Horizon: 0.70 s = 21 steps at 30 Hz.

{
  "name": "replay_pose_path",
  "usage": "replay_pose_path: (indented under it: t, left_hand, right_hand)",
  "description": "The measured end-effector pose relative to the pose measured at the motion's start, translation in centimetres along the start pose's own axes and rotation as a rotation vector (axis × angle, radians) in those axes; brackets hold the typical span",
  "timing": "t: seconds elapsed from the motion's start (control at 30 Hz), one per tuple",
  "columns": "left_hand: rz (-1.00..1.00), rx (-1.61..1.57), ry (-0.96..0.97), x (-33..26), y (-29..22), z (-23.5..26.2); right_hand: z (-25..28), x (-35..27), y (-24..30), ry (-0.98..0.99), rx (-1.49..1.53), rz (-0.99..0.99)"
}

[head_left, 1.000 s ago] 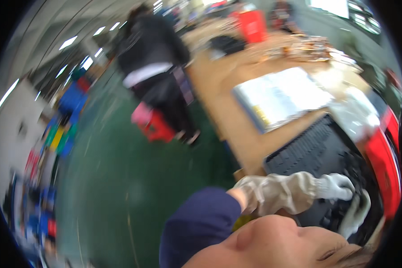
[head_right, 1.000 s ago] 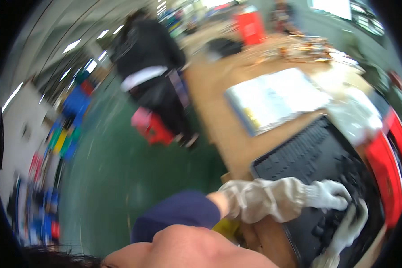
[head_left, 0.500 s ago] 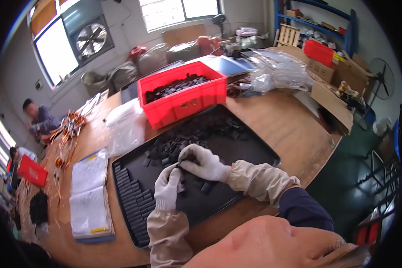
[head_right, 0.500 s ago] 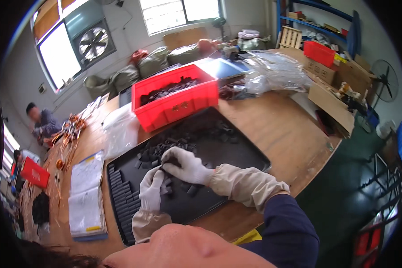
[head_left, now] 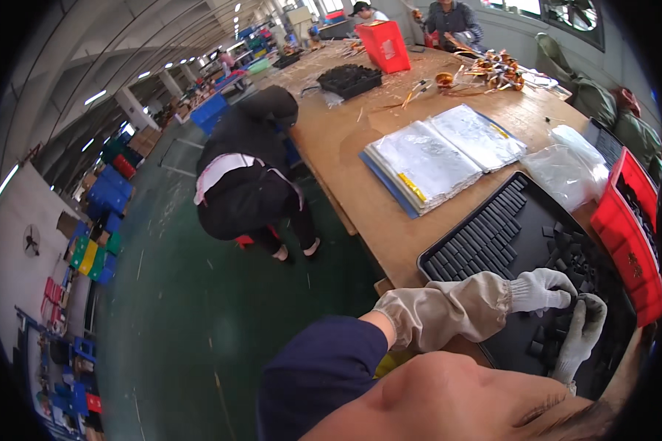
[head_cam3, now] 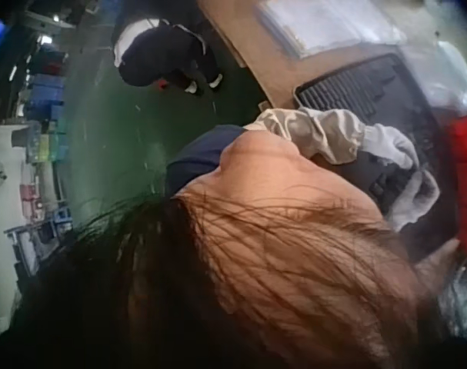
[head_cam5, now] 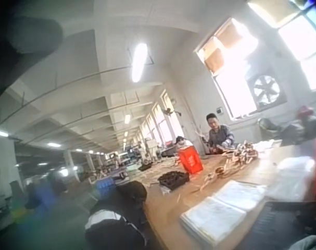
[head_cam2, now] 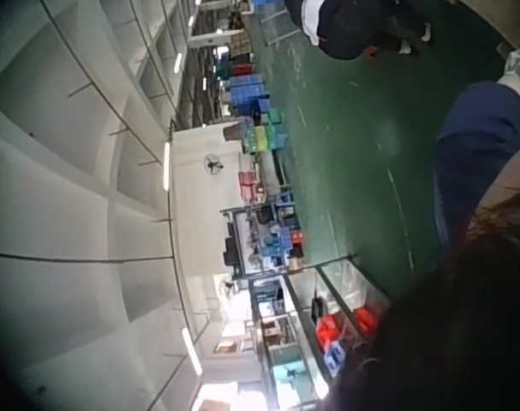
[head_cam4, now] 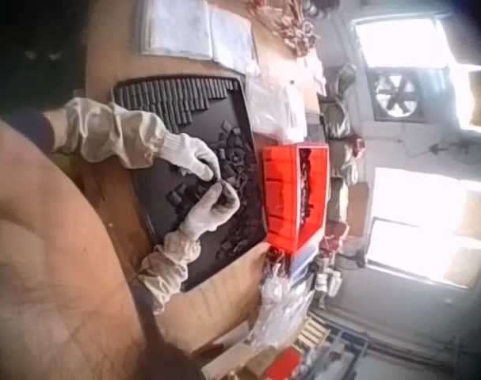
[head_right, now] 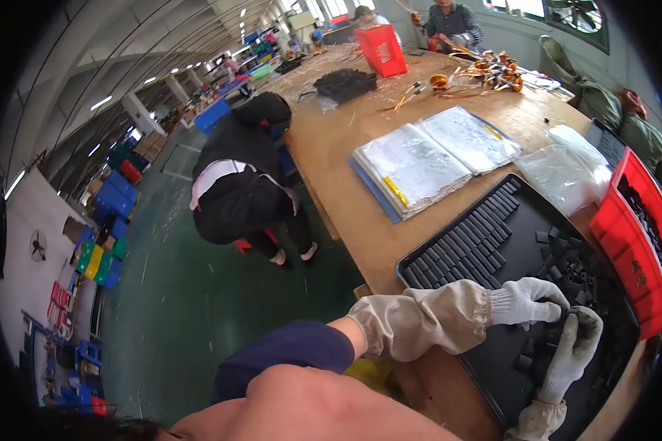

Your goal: The person sits at a workbench and repeatedly picks up small black plastic components from a tray. They insert a smaller piece into a larger piece and place the assembled unit into a red bin. The process is repetitive and involves handling small parts by hand.

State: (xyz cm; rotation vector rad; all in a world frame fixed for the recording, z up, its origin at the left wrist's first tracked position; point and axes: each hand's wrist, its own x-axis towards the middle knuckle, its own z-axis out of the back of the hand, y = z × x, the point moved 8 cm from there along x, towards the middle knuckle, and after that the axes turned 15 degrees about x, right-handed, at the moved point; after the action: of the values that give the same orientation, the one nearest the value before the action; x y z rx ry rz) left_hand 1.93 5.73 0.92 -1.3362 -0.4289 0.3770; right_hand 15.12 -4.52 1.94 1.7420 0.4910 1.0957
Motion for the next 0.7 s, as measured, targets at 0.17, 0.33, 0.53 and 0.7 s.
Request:
replay_pose_path:
  t: [0.17,0.33,0.53,0.7]
  left_hand:
    - [0.030,0.097,0.055,0.3,-1.8,0.9]
    - [0.025,0.060,0.024,0.8,-0.4,1.3]
    - [0.052,0.097,0.075,0.4,-0.3,1.8]
    - [0.002,0.039,0.098,0.6,-0.4,1.5]
  right_hand:
    - [1.4,1.1,-1.2,-0.056,-0.008,-0.011]
    - [0.3,1.2,-0.8,0.008,-0.017,-0.003]
    - [-0.2,1.2,-0.9,-0.002,-0.035,-0.009]
    - [-0.9,0.9,-0.6,0.047,-0.031,-0.063]
